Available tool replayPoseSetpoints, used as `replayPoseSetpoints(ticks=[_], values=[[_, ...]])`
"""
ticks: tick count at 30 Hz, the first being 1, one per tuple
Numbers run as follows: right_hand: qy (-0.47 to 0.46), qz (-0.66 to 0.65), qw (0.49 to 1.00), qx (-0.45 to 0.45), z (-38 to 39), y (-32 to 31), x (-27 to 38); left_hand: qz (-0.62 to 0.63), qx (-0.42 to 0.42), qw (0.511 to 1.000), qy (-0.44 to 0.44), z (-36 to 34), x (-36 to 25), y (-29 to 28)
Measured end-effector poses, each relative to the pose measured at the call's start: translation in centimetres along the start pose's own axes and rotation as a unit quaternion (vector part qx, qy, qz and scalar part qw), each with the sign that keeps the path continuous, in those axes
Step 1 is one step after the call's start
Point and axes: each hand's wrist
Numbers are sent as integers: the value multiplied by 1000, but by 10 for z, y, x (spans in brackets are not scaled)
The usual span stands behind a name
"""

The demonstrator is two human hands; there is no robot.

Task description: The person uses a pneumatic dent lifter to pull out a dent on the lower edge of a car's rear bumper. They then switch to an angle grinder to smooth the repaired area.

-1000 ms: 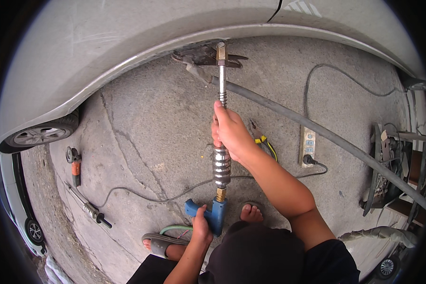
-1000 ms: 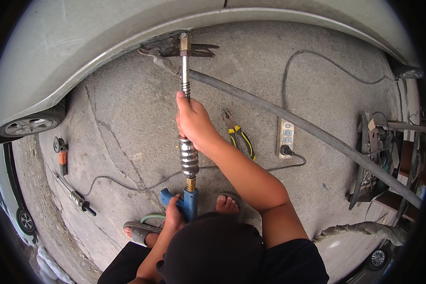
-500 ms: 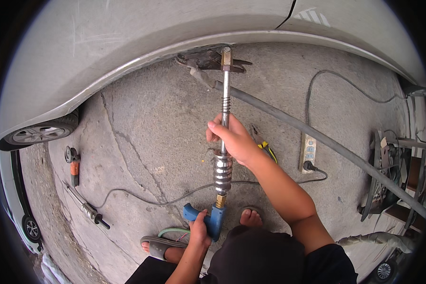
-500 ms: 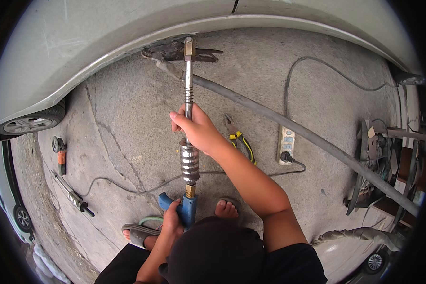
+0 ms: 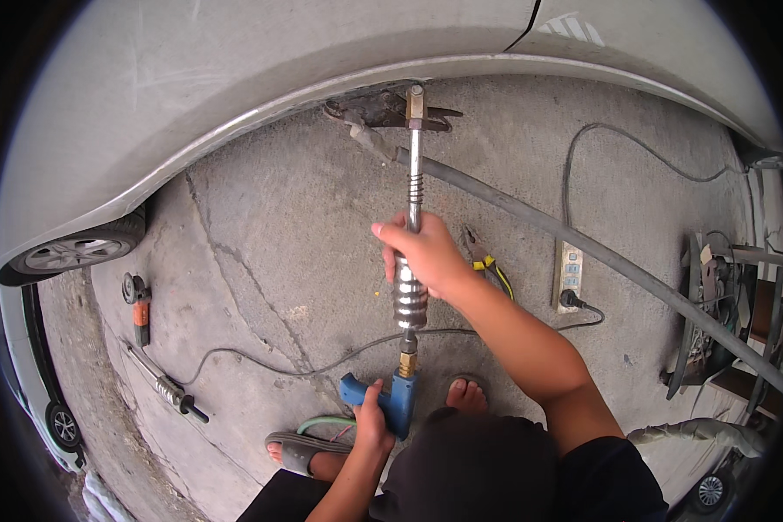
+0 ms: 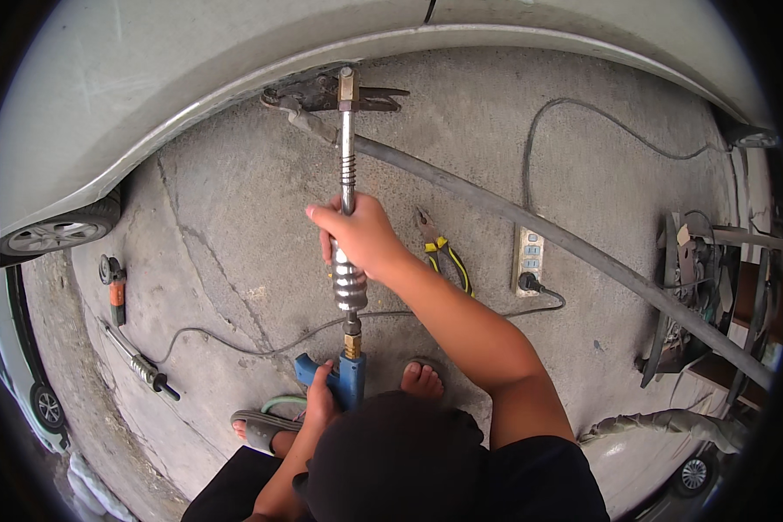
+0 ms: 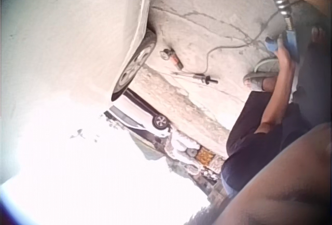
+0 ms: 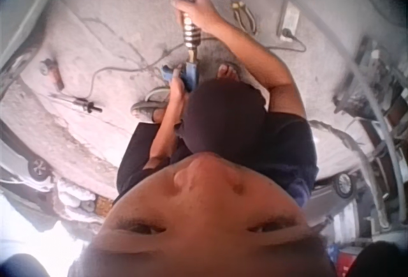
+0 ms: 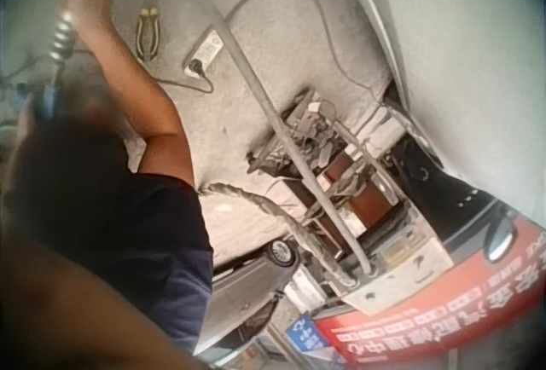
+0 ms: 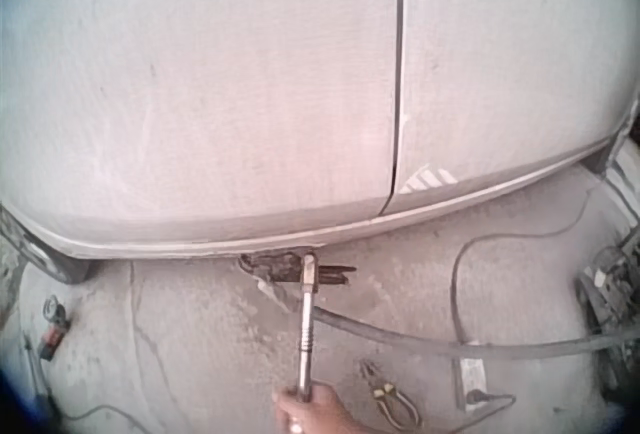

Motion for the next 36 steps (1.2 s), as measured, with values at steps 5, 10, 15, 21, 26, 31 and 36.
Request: replayPoseSetpoints(ticks=[5, 10, 15, 21, 26, 31, 36], values=[[-21, 40, 998, 32, 34, -6, -69, -53, -24, 998, 19, 41, 11, 17], [-51, 0, 998, 24, 36, -1, -35, -35, 3, 999, 41, 30, 1, 17], [-43, 1, 999, 21, 25, -2, -24, -52, 8, 997, 54, 9, 6, 13], [-40, -3, 999, 30, 22, -1, -33, -45, 3, 996, 76, 4, 11, 8], [-47, -2, 998, 35, 19, 1, -29, -43, -2, 997, 68, 7, 6, 11], [-32, 14, 999, 32, 19, 3, -26, -42, -26, 996, 76, 9, 6, 14], [-37, 29, 998, 42, 19, 4, -26, -43, -19, 996, 75, 5, 9, 11]])
Point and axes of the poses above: each hand's wrist, its own z-axis away from the middle knuckle, its own y-axis out of the palm, x = y × z, and after that the axes turned 1 degree about -z, right-handed
